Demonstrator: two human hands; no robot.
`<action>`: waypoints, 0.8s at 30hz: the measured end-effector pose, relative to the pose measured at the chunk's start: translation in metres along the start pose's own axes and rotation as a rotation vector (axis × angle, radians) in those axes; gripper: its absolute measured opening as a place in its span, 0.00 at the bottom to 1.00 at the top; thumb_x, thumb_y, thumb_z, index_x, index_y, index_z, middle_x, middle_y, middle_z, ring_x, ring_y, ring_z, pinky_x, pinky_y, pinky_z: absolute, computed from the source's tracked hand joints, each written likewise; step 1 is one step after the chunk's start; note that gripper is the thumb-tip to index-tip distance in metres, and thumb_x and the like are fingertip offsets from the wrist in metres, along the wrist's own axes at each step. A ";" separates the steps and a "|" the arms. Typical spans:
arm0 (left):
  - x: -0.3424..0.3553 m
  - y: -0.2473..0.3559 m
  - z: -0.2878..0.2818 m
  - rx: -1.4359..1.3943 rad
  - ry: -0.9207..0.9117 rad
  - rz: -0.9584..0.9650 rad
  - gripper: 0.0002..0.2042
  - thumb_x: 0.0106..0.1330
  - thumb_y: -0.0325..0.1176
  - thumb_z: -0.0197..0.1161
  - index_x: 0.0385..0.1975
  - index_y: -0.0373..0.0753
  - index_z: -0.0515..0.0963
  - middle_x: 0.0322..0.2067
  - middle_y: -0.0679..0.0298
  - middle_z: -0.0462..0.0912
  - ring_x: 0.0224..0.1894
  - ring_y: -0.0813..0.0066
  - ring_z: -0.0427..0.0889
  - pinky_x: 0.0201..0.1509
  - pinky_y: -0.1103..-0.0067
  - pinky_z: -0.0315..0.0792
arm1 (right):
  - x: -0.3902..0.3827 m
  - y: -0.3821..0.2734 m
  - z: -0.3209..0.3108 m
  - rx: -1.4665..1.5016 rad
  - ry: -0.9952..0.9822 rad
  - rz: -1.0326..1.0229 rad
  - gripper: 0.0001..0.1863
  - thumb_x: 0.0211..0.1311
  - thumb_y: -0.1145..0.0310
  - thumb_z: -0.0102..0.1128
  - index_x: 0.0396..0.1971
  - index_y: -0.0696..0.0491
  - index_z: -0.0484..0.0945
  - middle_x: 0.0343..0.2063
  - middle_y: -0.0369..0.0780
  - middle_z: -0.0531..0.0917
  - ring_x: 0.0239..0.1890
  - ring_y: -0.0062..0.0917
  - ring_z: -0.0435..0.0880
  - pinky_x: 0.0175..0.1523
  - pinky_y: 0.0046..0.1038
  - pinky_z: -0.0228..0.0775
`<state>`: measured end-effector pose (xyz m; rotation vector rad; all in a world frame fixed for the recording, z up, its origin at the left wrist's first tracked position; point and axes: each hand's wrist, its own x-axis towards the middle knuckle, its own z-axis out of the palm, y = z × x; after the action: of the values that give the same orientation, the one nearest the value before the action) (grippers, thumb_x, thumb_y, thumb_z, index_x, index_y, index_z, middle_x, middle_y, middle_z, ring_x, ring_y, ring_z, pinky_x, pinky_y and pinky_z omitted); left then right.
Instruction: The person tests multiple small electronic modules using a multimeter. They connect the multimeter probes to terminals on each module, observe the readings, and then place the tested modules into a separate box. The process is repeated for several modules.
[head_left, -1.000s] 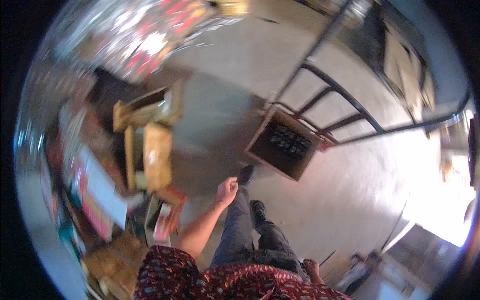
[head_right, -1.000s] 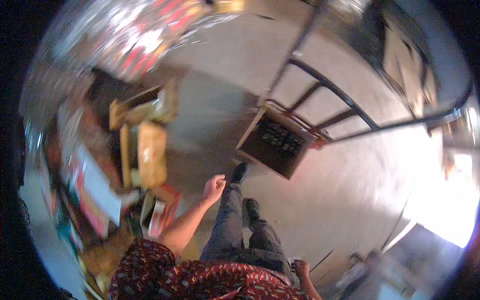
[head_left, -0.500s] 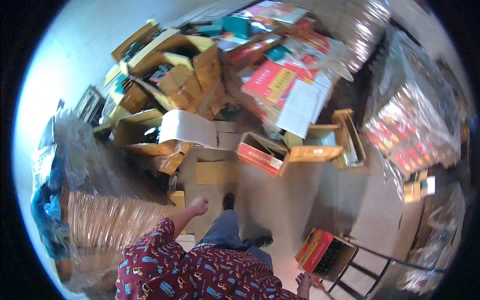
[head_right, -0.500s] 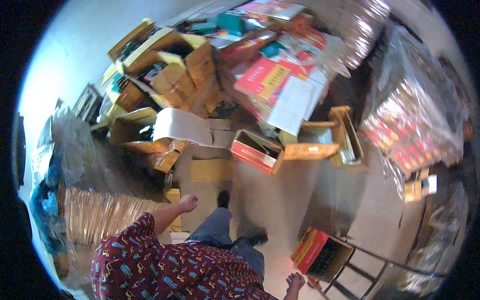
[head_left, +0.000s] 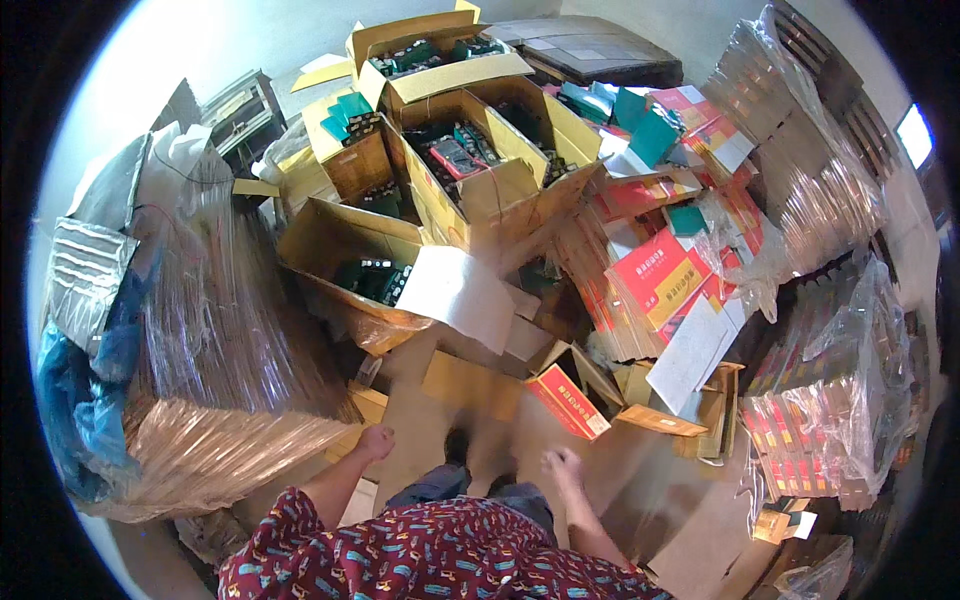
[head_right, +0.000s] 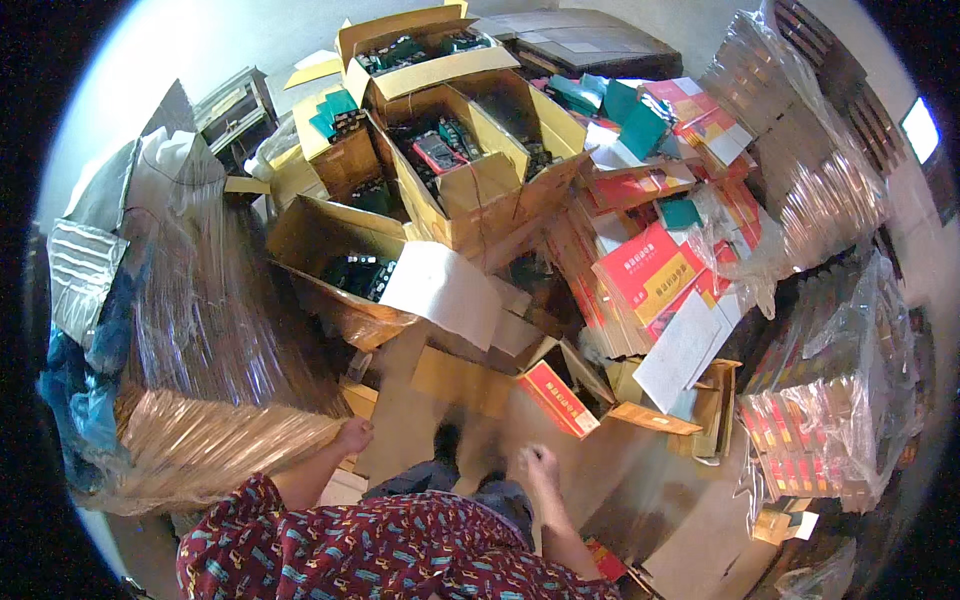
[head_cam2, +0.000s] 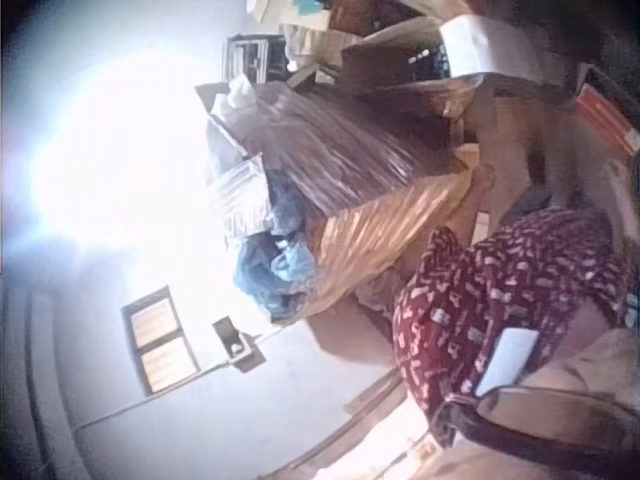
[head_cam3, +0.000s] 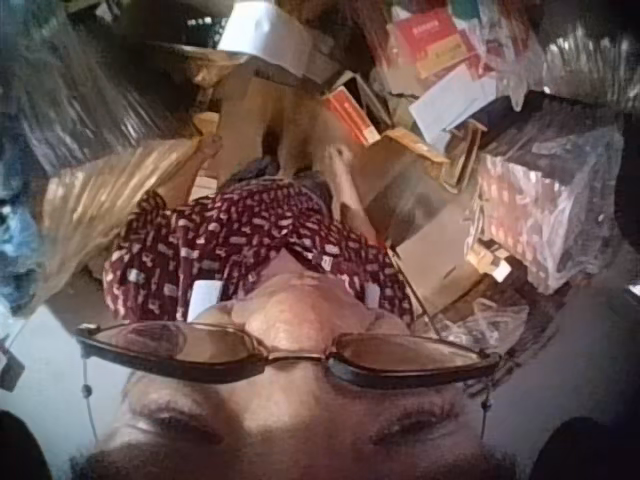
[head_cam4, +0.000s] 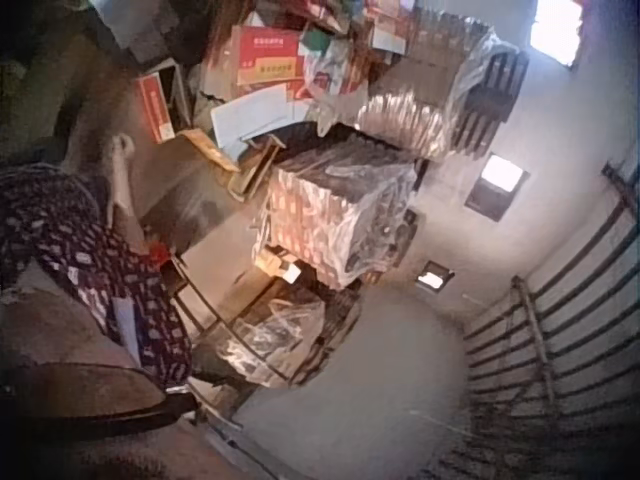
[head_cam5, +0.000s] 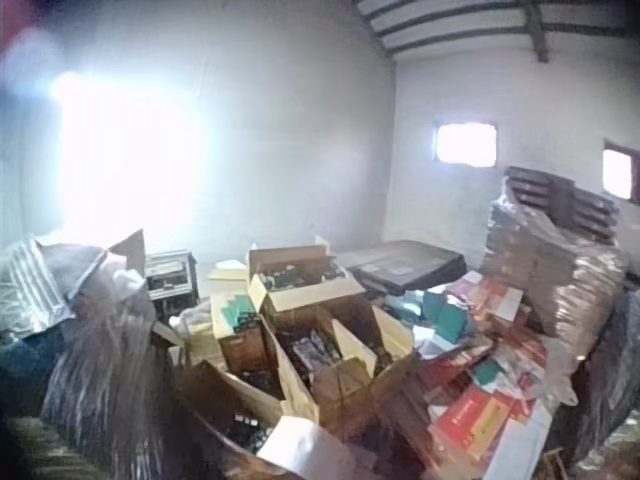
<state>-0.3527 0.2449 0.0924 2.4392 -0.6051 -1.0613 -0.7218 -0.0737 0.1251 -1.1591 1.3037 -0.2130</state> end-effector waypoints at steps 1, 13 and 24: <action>0.006 -0.008 -0.012 -0.062 0.019 -0.051 0.12 0.63 0.36 0.62 0.41 0.40 0.88 0.35 0.50 0.89 0.39 0.54 0.90 0.44 0.65 0.81 | 0.022 -0.035 0.031 -0.043 -0.060 -0.048 0.16 0.70 0.71 0.64 0.52 0.63 0.81 0.44 0.43 0.87 0.41 0.27 0.90 0.43 0.30 0.86; 0.063 0.058 -0.061 -0.403 0.150 -0.036 0.19 0.65 0.35 0.66 0.53 0.34 0.84 0.45 0.52 0.90 0.48 0.63 0.90 0.55 0.70 0.82 | 0.283 -0.335 0.257 -0.302 -0.139 -0.392 0.39 0.64 0.73 0.68 0.74 0.65 0.63 0.67 0.53 0.77 0.68 0.35 0.78 0.71 0.33 0.70; 0.227 0.285 -0.135 -0.305 0.051 0.047 0.27 0.63 0.37 0.73 0.63 0.39 0.79 0.63 0.48 0.79 0.65 0.47 0.77 0.69 0.61 0.72 | 0.416 -0.346 0.291 -0.392 -0.285 -0.575 0.21 0.81 0.58 0.51 0.35 0.62 0.78 0.30 0.45 0.85 0.34 0.37 0.83 0.45 0.39 0.75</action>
<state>-0.1747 -0.0847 0.1947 2.1702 -0.4450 -0.9894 -0.1858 -0.3684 0.0733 -1.8177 0.7517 -0.2033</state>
